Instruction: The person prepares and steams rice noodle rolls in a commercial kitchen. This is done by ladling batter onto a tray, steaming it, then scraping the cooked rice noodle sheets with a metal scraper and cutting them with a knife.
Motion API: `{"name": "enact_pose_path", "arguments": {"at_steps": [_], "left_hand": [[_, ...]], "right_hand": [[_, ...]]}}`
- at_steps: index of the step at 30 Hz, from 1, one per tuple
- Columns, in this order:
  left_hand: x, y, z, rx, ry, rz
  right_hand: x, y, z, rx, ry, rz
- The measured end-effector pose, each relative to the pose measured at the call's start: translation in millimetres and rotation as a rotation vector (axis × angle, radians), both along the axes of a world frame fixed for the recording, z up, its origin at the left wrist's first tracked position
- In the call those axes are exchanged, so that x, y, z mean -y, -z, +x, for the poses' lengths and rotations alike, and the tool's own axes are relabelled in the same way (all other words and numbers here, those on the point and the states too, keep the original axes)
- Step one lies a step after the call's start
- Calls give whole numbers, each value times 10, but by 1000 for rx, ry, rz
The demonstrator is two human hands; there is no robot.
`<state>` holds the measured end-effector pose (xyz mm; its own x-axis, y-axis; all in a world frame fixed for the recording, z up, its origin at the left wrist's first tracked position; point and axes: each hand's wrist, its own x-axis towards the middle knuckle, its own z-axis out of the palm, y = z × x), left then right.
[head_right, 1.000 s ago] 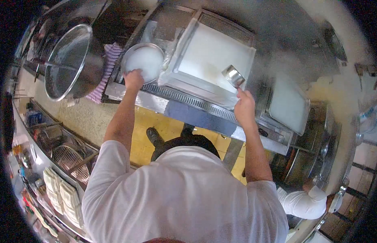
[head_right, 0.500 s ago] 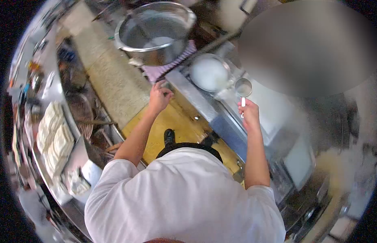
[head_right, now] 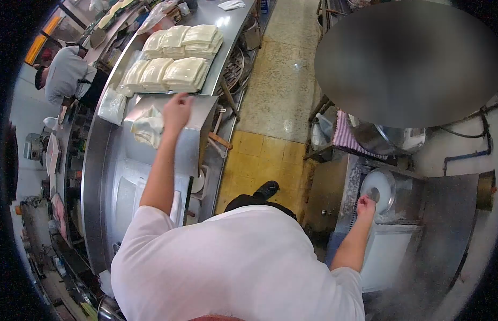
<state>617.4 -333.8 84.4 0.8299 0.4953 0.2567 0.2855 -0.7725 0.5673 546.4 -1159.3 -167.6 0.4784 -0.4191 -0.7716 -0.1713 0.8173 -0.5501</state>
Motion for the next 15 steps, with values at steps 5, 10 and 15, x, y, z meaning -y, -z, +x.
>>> {"name": "enact_pose_path", "arguments": {"at_steps": [5,10,15], "left_hand": [[-1240,-120,-387,-612,-436,183],[-1634,565,-518,-473,-471,-50],[-2357,1723,-483,-111,-552,-182]], "right_hand": [[-415,-215,-80,71,-32,-28],[-943,-749,-360,-257,-226,-565],[-785,-1261,-930,-232,-116,-792]]}}
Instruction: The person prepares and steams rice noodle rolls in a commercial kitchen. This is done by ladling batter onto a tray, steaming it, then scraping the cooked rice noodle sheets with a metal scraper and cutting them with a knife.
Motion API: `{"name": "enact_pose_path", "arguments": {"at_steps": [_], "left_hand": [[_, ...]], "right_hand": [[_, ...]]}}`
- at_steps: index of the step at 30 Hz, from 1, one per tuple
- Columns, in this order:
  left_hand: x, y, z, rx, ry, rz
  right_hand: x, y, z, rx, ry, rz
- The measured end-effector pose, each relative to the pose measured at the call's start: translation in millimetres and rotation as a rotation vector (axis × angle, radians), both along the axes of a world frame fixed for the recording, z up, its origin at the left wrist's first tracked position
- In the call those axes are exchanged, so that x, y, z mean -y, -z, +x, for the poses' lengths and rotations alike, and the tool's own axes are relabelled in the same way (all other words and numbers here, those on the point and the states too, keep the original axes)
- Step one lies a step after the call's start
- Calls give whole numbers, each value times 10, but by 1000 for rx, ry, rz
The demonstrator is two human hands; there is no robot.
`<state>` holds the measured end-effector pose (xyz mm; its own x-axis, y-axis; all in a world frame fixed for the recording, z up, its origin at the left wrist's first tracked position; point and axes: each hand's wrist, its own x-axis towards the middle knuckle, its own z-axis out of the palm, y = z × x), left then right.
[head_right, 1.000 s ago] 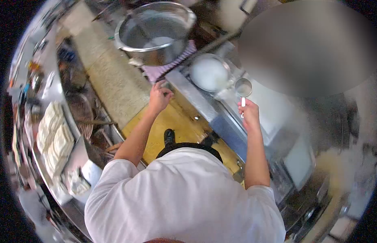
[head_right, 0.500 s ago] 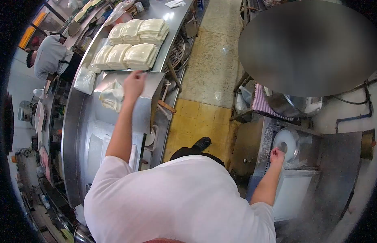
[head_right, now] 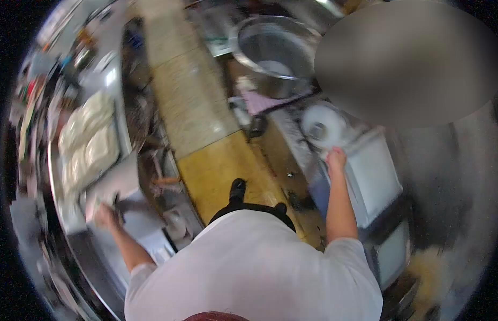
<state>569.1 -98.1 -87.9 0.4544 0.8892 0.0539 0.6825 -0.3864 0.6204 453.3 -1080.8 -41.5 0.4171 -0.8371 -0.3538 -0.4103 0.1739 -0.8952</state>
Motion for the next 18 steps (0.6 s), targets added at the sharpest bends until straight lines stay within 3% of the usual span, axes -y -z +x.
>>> {"name": "enact_pose_path", "arguments": {"at_steps": [1,2,4,5,8,10,12,13,18], "left_hand": [[-88,155,-5,100,38,-5],[-45,90,-18,106,25,193],[161,-134,50,96,81,137],[408,-486,-140,-50,65,210],[1434,-1366,-241,-18,58,153],[1904,-1707,-332,177,54,280],[2236,-2016,-371,154,135,335],[2415,-2158,-403,117,196,385],[3501,-2713,-603,376,491,546]], "right_hand": [[151,-16,-141,2,55,-87],[288,-149,-306,-72,62,-174],[764,-115,-832,-50,123,-319],[960,-164,-1119,-105,184,-381],[1585,-119,-2107,-325,326,-616],[1709,-310,-2786,-547,359,-755],[1648,-569,-3346,-571,467,-614],[1761,-510,-3707,-640,430,-667],[1664,-330,-5054,-902,444,-647]]}}
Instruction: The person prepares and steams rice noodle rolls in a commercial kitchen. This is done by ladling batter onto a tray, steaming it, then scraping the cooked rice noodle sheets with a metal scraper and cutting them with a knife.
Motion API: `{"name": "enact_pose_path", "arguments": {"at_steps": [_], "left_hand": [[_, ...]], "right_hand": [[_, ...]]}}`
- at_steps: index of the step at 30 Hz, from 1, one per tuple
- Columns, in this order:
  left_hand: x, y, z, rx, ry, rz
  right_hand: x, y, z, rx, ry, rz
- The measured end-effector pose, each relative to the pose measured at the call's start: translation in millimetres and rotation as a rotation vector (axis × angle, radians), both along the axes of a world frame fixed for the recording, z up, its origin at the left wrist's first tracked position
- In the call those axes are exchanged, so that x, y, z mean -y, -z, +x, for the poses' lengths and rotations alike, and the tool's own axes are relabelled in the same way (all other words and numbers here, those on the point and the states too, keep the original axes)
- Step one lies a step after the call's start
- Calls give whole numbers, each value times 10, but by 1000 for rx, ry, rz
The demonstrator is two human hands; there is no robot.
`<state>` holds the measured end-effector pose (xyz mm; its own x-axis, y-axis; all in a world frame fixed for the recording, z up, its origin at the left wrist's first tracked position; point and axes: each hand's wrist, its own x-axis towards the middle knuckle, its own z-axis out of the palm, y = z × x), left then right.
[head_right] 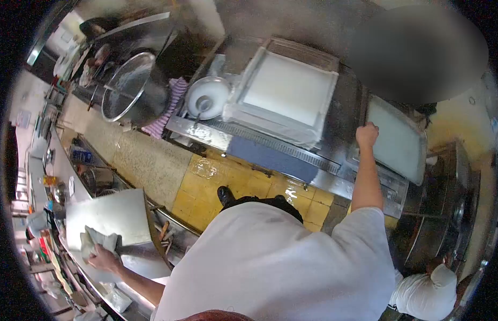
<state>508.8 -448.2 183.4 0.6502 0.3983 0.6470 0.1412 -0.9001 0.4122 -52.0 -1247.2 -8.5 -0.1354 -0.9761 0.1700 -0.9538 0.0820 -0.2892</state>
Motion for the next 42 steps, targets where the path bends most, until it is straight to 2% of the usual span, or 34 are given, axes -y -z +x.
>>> {"name": "enact_pose_path", "arguments": {"at_steps": [4,6,7,8,9,10,11,12,13,14,15,16,18,20,24,26,30,33,39,42], "left_hand": [[1359,-585,-355,-53,427,-286],[2008,-823,-462,-50,557,-75],[2159,-657,-191,18,944,-382],[2665,-877,-475,-39,888,-283],[2946,-778,-275,-29,1057,-391],[3352,-852,-356,-70,1206,-385],[3697,-799,-317,-59,1243,-345],[4102,-949,-580,-105,1245,-185],[4444,-825,-459,-121,1345,-211],[4792,-642,-327,-142,1445,-240],[5147,-568,-331,-147,1473,-163],[5490,-498,-387,-149,1499,-89],[6120,-353,-485,-191,1568,56],[6709,-108,-638,-225,1564,72],[7653,368,-922,-301,1711,154],[8038,576,-1023,-310,1746,201],[8535,866,-1222,-395,1843,262],[8680,1004,-1356,-422,1867,292],[8863,1275,-1405,-454,1889,370],[8853,1412,-1360,-486,1896,366]], "right_hand": [[-352,138,-608,-27,19,45],[-554,96,-747,-98,-53,312],[-638,81,-818,-90,-41,320],[-704,75,-880,-141,-81,320],[-775,76,-916,-190,-122,320],[-873,95,-935,-179,-110,329],[-997,125,-960,-150,-143,147],[-1115,167,-1016,-125,-169,-36],[-1214,217,-1094,-118,-144,-25],[-1311,256,-1166,-50,-190,-158],[-1413,281,-1225,12,-236,-295],[-1556,292,-1283,8,-212,-289],[-1987,249,-1364,223,-92,-190],[-2470,226,-1385,252,-8,-218],[-3515,404,-1413,162,290,28],[-3930,507,-1315,254,519,108],[-4475,520,-1140,205,646,205],[-4653,485,-1057,268,734,227],[-4272,238,-811,293,773,115],[-3682,45,-575,467,599,-18]]}}
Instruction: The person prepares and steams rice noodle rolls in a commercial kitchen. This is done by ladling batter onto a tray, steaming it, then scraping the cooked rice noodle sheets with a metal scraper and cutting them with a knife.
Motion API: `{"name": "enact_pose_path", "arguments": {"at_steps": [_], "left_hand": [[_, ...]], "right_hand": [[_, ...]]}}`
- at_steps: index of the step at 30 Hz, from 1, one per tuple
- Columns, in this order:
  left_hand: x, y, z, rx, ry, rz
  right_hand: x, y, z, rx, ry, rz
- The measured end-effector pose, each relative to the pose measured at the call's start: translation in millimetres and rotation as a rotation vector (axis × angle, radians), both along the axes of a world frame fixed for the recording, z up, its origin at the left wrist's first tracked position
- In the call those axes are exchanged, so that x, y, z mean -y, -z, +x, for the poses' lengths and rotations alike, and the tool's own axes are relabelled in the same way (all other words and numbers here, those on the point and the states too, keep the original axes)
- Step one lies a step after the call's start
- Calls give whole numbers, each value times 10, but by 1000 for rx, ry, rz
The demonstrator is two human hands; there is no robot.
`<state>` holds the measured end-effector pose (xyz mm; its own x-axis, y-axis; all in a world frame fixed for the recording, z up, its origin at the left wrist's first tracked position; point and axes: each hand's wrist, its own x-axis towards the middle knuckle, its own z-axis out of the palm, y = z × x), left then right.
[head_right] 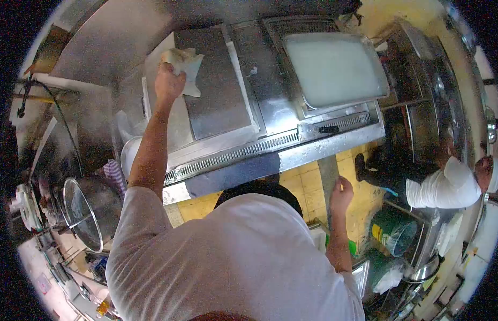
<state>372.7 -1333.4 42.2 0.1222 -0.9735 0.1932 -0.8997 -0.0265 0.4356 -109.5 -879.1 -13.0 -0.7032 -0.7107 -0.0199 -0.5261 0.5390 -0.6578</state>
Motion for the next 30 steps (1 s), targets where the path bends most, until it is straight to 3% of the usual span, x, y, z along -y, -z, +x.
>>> {"name": "enact_pose_path", "arguments": {"at_steps": [5,7,9,11,14,16,19,21,24,30], "left_hand": [[-470,-177,23,-143,-33,50],[-866,-230,5,-440,-7,-186],[-1340,-397,-5,-525,-92,-77],[-1866,-356,30,-567,-49,-150],[-2673,-311,134,-630,-59,-128],[-3167,-123,275,-663,-133,-53],[-3767,17,481,-706,-275,-36],[-4003,49,608,-705,-370,-42],[-4242,38,692,-660,-525,-71],[-4176,-218,586,-582,-520,-131]], "right_hand": [[1568,-237,743,71,-437,-188],[2255,-378,1193,107,-615,-253],[2852,-826,1798,151,-773,-298],[3455,-1015,2278,148,-919,-206],[4203,-1160,3014,110,-1048,-189],[4624,-1081,3476,-198,-995,-135],[4962,-846,3975,-286,-995,39],[5077,-692,4055,-356,-1156,-29],[4955,-680,4086,-277,-1001,107],[4847,-856,4234,-306,-998,120]]}}
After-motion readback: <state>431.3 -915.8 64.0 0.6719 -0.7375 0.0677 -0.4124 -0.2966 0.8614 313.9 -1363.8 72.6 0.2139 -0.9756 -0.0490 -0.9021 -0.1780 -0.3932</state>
